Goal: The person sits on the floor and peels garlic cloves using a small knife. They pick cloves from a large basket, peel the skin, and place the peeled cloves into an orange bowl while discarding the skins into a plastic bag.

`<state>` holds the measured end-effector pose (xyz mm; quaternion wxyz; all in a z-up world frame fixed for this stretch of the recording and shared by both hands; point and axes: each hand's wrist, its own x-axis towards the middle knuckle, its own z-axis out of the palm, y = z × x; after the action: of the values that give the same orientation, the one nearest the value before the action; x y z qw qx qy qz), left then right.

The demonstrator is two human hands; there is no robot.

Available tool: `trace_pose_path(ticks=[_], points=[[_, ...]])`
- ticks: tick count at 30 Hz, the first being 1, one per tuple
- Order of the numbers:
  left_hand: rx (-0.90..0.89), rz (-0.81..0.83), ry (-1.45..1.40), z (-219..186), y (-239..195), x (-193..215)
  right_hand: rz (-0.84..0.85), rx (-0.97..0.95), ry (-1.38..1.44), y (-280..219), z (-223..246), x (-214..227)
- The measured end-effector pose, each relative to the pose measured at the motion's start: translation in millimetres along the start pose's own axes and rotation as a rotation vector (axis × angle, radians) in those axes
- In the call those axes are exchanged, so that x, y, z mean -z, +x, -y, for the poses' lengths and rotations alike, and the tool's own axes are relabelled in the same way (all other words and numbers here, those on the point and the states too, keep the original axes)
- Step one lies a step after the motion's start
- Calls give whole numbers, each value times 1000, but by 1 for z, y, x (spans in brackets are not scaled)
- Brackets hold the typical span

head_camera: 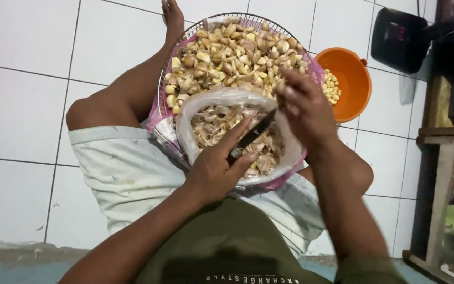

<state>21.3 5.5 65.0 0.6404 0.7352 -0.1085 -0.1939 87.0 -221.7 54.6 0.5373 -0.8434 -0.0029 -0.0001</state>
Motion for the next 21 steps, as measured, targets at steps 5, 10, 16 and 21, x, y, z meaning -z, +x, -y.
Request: trace_pose_path(ticks=[5,10,16,21], points=[[-161,52,131,26,0,-17,-108,-301,879,-55,-28,-39],[-231,68,235,51,-7,-26,-198,-286,1020,-82,-67,-49],[-227,48,310,64,-8,-30,-179,-394,1179,-97,-121,-66],[-362,-151,546,75,-7,-30,-163,-406,1249,-104,-102,-80]])
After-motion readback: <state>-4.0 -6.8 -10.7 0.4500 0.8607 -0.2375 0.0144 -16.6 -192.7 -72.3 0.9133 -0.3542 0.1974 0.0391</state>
